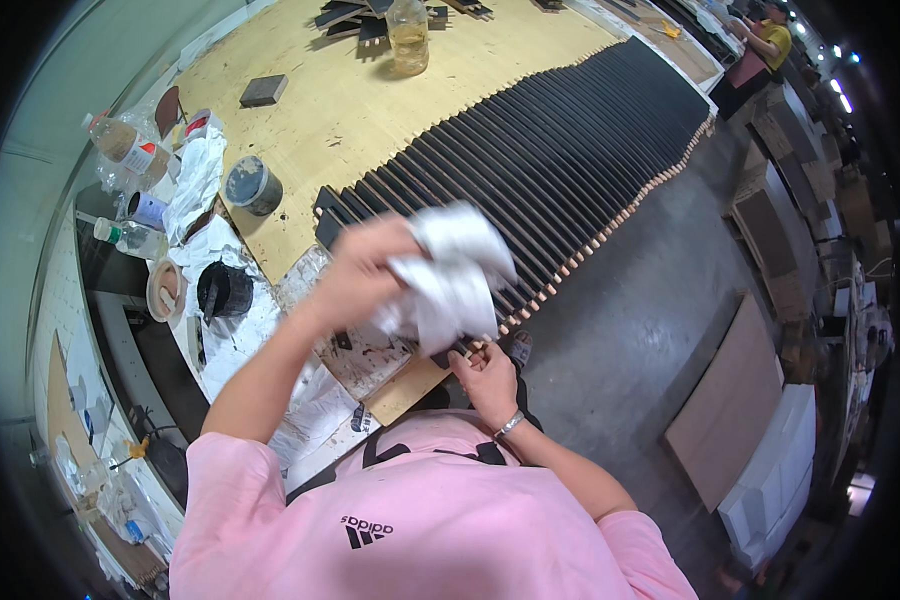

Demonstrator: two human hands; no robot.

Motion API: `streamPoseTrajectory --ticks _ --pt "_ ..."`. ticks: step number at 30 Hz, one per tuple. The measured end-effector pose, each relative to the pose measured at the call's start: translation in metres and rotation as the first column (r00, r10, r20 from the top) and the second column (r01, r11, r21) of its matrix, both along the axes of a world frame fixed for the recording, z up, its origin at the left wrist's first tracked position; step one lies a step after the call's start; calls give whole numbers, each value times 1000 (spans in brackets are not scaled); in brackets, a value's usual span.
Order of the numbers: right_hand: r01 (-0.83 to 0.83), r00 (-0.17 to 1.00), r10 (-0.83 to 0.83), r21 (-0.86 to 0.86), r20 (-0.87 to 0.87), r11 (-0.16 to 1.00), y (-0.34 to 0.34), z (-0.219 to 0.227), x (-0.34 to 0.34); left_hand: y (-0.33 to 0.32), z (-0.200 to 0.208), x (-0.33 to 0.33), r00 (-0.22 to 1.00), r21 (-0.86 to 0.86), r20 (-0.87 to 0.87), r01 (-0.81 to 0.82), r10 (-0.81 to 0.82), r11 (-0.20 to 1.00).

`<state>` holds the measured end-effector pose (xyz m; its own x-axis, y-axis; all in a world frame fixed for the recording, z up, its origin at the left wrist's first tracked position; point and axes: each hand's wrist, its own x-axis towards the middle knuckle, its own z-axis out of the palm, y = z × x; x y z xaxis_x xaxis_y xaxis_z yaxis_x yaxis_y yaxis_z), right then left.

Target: The person wipes and sands several rows of dark wooden slats laid out on a table, using a white cloth and a sanding block.

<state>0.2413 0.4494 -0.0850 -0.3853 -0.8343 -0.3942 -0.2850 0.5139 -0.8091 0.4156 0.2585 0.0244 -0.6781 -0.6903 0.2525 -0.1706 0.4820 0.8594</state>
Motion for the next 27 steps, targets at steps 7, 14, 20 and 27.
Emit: streamPoseTrajectory --ticks 7,14,20,27 --pt "118 987 -116 15 -115 993 3 30 8 -133 -57 108 682 -42 459 -623 569 781" --pt "129 968 -151 -115 -202 985 -4 22 9 -114 -63 81 631 -185 529 -567 568 802" --pt "155 964 -172 -96 -201 983 -4 31 10 -91 -32 66 701 -287 300 -580 647 762" --pt "162 972 -183 -145 -149 976 -6 26 10 -92 -44 66 632 -242 456 -589 627 771"
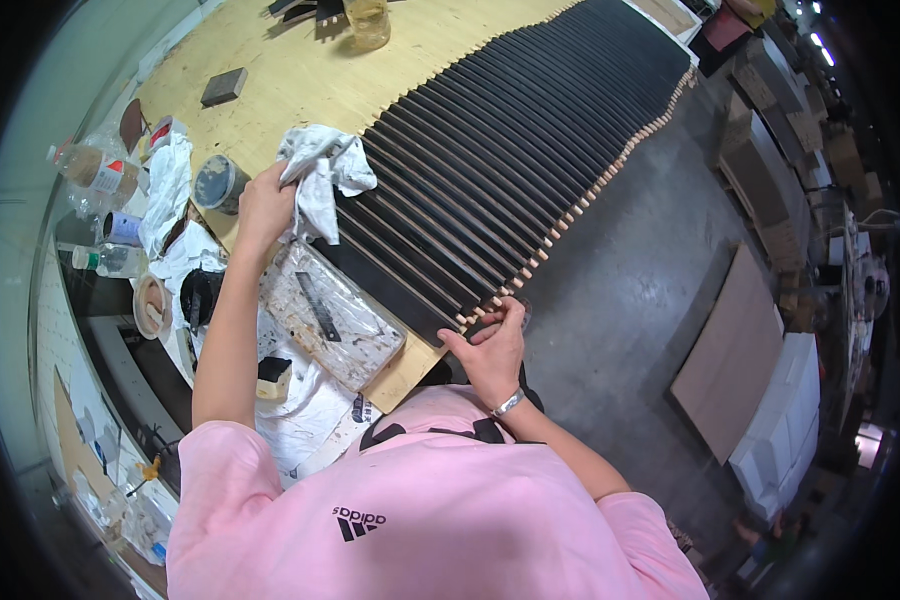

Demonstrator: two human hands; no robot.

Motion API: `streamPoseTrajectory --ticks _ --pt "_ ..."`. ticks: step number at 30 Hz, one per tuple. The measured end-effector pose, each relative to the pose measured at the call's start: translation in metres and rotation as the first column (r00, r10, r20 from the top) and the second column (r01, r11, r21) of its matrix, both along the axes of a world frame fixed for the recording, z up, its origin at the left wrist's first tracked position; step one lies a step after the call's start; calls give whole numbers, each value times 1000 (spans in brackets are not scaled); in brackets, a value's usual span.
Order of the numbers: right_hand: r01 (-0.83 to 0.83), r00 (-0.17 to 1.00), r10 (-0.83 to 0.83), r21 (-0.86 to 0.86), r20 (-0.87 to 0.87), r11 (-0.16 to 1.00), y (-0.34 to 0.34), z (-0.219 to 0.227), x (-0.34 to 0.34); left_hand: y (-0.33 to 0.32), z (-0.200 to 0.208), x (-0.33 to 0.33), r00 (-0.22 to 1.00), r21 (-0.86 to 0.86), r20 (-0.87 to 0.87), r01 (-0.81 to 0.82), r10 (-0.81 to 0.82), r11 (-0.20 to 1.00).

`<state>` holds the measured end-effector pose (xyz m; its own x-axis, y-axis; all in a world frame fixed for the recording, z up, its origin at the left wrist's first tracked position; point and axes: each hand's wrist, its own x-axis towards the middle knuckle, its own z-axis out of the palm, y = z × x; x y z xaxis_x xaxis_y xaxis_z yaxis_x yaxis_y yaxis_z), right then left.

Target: The person wipes and sands several rows of dark wooden slats laid out on a table, using a white cloth and a sanding block.

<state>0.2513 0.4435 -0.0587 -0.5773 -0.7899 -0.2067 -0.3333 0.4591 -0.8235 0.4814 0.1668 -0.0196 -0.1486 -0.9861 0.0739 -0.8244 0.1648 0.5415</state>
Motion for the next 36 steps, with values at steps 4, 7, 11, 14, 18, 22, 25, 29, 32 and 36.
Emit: streamPoseTrajectory --ticks 4,7,11,14,18,22,25,29,32,36 --pt "-16 1000 16 -6 3 1000 -1 -7 -1 7 2 -10 999 103 -26 27 -25 994" --pt "-31 999 31 -16 -29 999 -3 -3 -1 1 -17 -1 995 6 13 102 -102 995" --pt "-29 996 24 -56 -84 998 -4 -10 -2 33 29 -33 972 -231 -115 173 -204 957" --pt "-11 1000 12 9 -29 1000 -2 -12 -2 83 45 -76 748 -366 24 624 -663 691" --pt "-520 562 204 -150 -802 841 -9 -35 -10 122 29 -105 251 -165 217 962 -943 218" --pt "50 994 -44 -59 97 997 -4 -12 0 26 3 -40 871 7 79 486 -485 874" --pt "50 996 -44 -68 84 996 -7 -13 0 10 34 -18 843 -267 318 518 -433 812" --pt "31 999 -29 -79 25 996 -6 -11 2 103 36 -108 531 -140 130 846 -837 515" --pt "-317 848 163 -238 -504 918 -3 -39 -4 85 17 -95 355 -60 98 935 -930 351" --pt "31 996 -23 -101 87 994 -3 -17 1 -1 11 -15 758 -155 343 629 -555 762"
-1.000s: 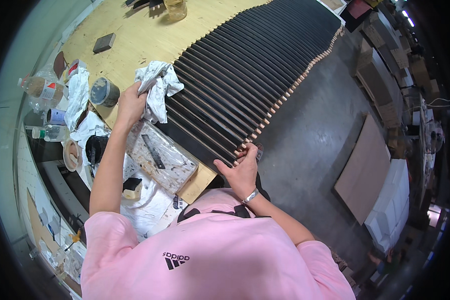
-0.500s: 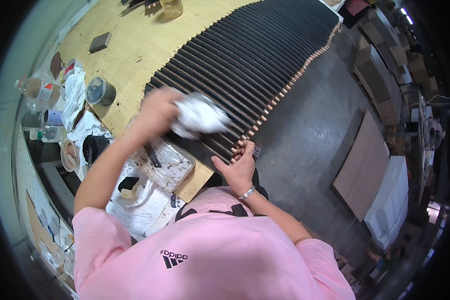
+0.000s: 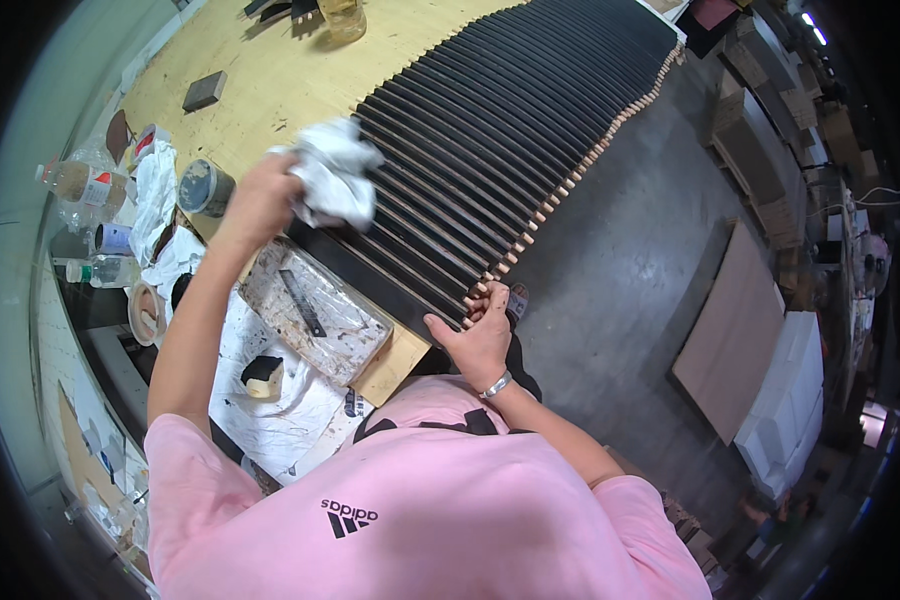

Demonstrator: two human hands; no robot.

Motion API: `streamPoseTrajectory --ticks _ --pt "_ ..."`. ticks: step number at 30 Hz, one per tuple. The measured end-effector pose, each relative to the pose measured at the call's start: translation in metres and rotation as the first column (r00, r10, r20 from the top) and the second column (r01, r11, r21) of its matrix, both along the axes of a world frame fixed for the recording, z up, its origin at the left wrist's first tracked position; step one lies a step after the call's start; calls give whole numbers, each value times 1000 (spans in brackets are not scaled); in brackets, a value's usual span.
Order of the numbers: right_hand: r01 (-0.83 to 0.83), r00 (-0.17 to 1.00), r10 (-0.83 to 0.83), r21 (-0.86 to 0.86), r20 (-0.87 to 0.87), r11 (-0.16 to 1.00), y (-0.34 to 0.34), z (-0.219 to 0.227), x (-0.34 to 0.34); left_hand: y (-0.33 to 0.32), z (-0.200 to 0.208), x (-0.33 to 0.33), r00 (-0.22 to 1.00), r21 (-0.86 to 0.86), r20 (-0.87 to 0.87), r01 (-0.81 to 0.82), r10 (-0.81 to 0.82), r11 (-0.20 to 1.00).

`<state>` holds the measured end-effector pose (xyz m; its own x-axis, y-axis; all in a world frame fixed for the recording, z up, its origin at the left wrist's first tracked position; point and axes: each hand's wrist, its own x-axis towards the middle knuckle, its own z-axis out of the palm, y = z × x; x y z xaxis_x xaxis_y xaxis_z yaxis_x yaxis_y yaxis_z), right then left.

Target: The person wipes and sands several rows of dark wooden slats laid out on a table, using a white cloth and a sanding block.

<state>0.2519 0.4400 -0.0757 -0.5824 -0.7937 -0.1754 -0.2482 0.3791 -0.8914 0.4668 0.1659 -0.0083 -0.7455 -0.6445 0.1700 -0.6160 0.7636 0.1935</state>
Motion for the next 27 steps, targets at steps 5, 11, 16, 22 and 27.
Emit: streamPoseTrajectory --ticks 5,11,16,22,27 --pt "-10 1000 11 27 -17 1000 -3 1 -2 58 40 -60 873 393 -478 114 96 913" --pt "-11 993 16 46 -115 999 -2 0 -5 44 7 -56 962 140 -64 270 -264 953" --pt "-46 995 54 101 -81 994 -1 3 -6 -33 -27 39 772 588 -389 -212 503 781" --pt "-193 960 223 178 -167 965 18 16 -18 -16 -27 22 826 404 -21 -509 564 760" --pt "-257 773 160 -72 -613 964 10 4 -23 20 21 -21 920 117 -265 -268 290 956"
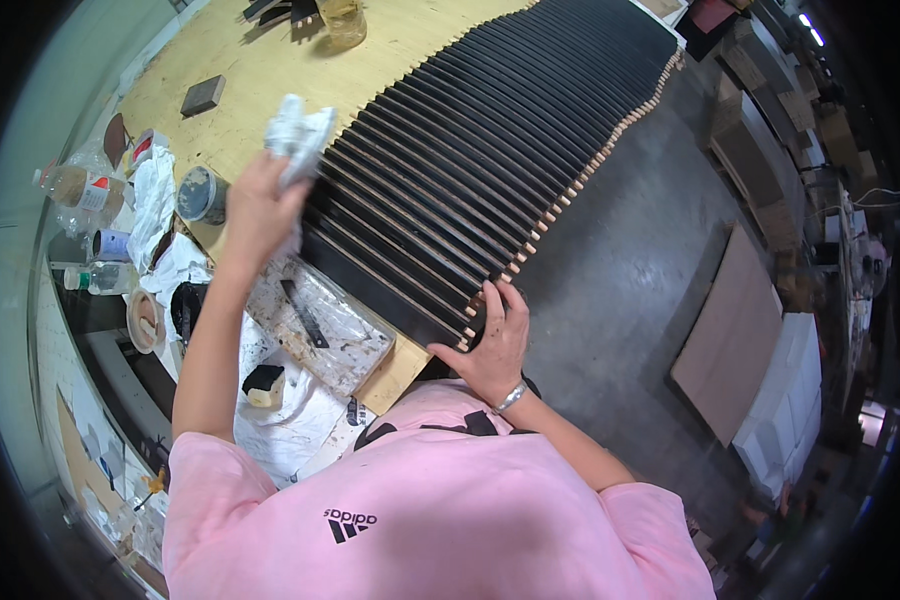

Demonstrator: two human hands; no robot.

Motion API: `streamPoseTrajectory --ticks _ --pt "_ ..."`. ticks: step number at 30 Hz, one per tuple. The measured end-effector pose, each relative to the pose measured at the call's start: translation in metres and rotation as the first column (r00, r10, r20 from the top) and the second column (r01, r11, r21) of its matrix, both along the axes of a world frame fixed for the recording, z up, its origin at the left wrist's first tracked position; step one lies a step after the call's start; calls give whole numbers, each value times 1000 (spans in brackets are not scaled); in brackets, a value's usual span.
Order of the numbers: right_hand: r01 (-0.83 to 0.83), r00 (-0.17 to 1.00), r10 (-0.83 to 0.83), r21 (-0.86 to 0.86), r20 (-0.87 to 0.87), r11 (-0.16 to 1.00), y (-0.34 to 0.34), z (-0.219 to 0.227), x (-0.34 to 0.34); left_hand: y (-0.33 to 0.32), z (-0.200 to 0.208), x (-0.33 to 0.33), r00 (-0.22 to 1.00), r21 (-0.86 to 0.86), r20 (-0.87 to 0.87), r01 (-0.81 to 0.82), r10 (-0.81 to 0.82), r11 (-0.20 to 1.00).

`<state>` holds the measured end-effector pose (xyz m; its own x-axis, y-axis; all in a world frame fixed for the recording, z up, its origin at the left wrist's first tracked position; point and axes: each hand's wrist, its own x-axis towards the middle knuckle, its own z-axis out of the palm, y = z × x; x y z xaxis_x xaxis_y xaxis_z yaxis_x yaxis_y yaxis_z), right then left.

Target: The person wipes and sands several rows of dark wooden slats laid out on a table, using a white cloth and a sanding block.

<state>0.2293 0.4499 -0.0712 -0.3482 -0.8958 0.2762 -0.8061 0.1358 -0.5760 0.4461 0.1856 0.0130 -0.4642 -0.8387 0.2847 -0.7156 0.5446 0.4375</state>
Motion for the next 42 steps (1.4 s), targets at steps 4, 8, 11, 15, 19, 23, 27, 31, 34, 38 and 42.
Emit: streamPoseTrajectory --ticks 4,8,11,15,19,23,27,31,34,38,42 --pt "-25 999 26 -12 28 1000 -9 -13 4 97 -3 -74 807 21 -7 590 -590 807" --pt "-44 999 44 -19 8 999 -8 -13 5 75 -20 -64 678 60 138 722 -722 690" --pt "25 1000 -25 -59 1 998 -6 -8 6 21 -14 -14 915 191 176 329 -362 925" --pt "14 1000 -16 -82 -24 996 -9 -12 4 30 7 -17 940 -56 144 319 -308 946" --pt "19 995 -10 -84 98 996 -7 -29 1 97 10 -62 407 232 109 877 -907 421" --pt "-6 1000 3 -92 -27 996 -10 -9 6 6 -3 14 699 223 495 472 -516 853" --pt "-2 999 -2 -80 -41 997 -11 -13 5 -17 33 35 954 -55 253 179 -160 982" --pt "11 999 -15 -97 -35 995 -10 -14 4 69 41 -40 764 195 52 624 -643 757" --pt "1 1000 -1 -72 -2 997 -9 -12 3 54 0 -40 601 313 258 689 -756 654" --pt "-1 999 -2 -93 -42 996 -8 -12 6 -51 -17 31 981 204 139 102 -132 974" --pt "5 999 -9 -108 -43 994 -9 -15 5 -26 -6 -38 998 97 28 -53 50 994"
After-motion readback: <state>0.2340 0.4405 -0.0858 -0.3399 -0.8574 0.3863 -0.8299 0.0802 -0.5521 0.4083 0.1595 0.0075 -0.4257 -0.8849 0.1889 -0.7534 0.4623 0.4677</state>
